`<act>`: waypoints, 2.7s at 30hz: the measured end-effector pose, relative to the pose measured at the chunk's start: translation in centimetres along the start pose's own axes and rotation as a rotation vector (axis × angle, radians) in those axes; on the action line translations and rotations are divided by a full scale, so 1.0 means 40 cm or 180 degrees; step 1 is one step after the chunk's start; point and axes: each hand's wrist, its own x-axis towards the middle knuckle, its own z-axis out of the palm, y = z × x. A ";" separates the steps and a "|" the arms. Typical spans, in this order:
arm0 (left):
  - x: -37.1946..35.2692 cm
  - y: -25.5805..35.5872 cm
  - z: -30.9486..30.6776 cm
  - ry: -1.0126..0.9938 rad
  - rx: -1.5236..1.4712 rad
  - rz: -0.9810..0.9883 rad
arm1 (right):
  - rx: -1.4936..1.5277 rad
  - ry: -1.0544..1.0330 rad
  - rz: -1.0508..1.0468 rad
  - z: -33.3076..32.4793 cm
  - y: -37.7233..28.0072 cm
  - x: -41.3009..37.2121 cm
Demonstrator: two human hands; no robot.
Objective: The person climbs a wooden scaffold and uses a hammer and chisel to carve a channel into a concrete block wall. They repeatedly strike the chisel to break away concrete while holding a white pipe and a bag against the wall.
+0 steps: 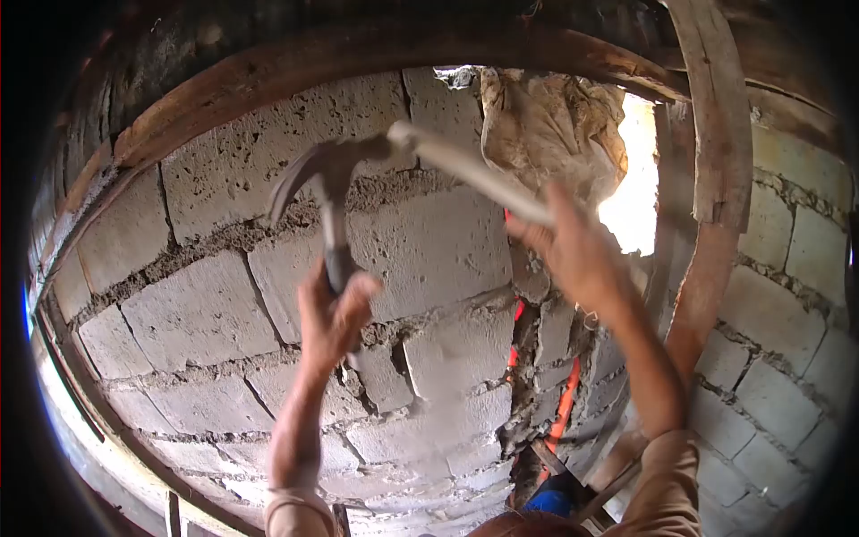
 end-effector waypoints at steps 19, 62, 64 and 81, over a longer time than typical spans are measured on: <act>-0.589 -0.061 -0.061 0.2192 -0.0762 -0.1615 | -0.2855 0.1294 -0.0845 0.131 0.026 0.461; -0.953 -0.158 -0.302 0.2498 -0.0515 -0.2527 | 0.0715 0.2235 0.0259 0.224 0.058 0.617; -0.951 -0.160 -0.313 0.2483 -0.0372 -0.2617 | 0.0880 0.2172 0.0190 0.212 0.085 0.596; -1.119 -0.150 -0.286 0.2043 -0.0048 -0.3125 | -0.3338 0.1510 -0.1523 0.124 0.032 0.468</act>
